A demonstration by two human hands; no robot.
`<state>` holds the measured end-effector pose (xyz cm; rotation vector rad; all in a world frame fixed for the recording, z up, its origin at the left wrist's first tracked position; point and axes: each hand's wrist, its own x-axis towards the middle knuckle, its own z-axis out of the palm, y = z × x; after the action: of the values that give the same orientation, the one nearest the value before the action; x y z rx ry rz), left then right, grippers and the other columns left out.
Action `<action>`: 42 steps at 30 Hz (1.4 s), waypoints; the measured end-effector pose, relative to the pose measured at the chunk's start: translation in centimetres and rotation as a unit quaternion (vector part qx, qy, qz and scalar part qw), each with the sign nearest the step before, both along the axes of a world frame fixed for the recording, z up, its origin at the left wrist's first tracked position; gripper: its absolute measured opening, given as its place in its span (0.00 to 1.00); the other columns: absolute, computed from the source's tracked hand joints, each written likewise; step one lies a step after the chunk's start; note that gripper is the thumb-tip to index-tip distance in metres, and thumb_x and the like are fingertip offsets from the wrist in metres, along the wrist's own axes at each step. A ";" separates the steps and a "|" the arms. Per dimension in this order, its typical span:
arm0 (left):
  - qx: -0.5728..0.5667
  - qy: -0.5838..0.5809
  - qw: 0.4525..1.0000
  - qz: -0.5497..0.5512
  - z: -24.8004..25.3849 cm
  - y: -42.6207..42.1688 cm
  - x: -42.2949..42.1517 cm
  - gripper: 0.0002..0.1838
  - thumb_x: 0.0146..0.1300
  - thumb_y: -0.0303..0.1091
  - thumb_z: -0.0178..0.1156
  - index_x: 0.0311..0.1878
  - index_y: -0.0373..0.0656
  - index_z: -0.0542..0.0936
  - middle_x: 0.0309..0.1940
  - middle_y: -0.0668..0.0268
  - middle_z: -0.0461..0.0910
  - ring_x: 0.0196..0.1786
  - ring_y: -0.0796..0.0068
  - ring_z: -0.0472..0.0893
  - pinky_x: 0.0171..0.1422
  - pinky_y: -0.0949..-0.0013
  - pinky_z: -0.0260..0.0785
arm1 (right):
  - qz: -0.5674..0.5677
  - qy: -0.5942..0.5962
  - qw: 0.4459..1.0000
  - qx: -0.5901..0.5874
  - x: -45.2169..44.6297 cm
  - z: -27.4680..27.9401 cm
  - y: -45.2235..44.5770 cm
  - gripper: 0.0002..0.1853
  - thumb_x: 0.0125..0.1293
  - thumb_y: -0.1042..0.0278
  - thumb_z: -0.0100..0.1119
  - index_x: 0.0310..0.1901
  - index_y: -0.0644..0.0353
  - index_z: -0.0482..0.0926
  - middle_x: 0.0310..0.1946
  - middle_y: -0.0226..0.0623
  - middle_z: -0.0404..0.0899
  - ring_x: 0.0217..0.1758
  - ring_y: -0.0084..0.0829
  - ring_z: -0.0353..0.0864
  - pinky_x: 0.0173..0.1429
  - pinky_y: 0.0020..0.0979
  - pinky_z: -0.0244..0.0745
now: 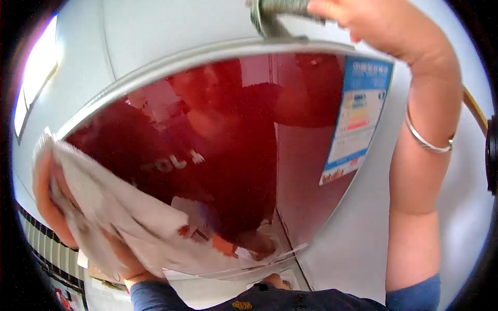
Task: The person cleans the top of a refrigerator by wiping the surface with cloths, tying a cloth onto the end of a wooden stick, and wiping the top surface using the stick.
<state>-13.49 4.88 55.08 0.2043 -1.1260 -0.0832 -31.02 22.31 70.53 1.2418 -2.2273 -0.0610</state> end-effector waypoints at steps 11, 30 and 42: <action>0.038 -0.357 0.922 0.143 4.8 -3.6 0.6 0.12 0.57 0.37 0.53 0.36 0.37 0.77 0.32 0.58 0.75 0.37 0.69 0.75 0.47 0.72 0.64 | 0.106 -0.032 0.993 -0.038 -8.3 -3.3 -2.1 0.12 0.60 0.64 0.47 0.41 0.61 0.76 0.28 0.50 0.76 0.30 0.47 0.75 0.36 0.39 0.69; -0.034 -0.380 0.923 0.055 4.0 0.4 -2.6 0.06 0.53 0.25 0.55 0.23 0.34 0.71 0.20 0.56 0.73 0.22 0.63 0.74 0.28 0.70 0.65 | 0.144 -0.079 0.981 0.100 -16.8 -5.6 -12.1 0.17 0.66 0.58 0.40 0.52 0.58 0.68 0.33 0.52 0.72 0.37 0.49 0.73 0.41 0.43 0.67; -0.105 -0.452 0.868 0.178 16.0 -4.9 1.5 0.10 0.48 0.24 0.56 0.37 0.37 0.74 0.29 0.61 0.76 0.33 0.70 0.75 0.40 0.73 0.67 | 0.240 -0.173 0.947 0.127 -15.3 -3.0 -15.3 0.26 0.65 0.53 0.39 0.64 0.49 0.54 0.54 0.52 0.66 0.55 0.50 0.65 0.61 0.41 0.58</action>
<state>-11.96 0.01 71.08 0.2614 -1.9992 0.5195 -46.31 7.05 67.53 2.0427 -2.1766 0.0671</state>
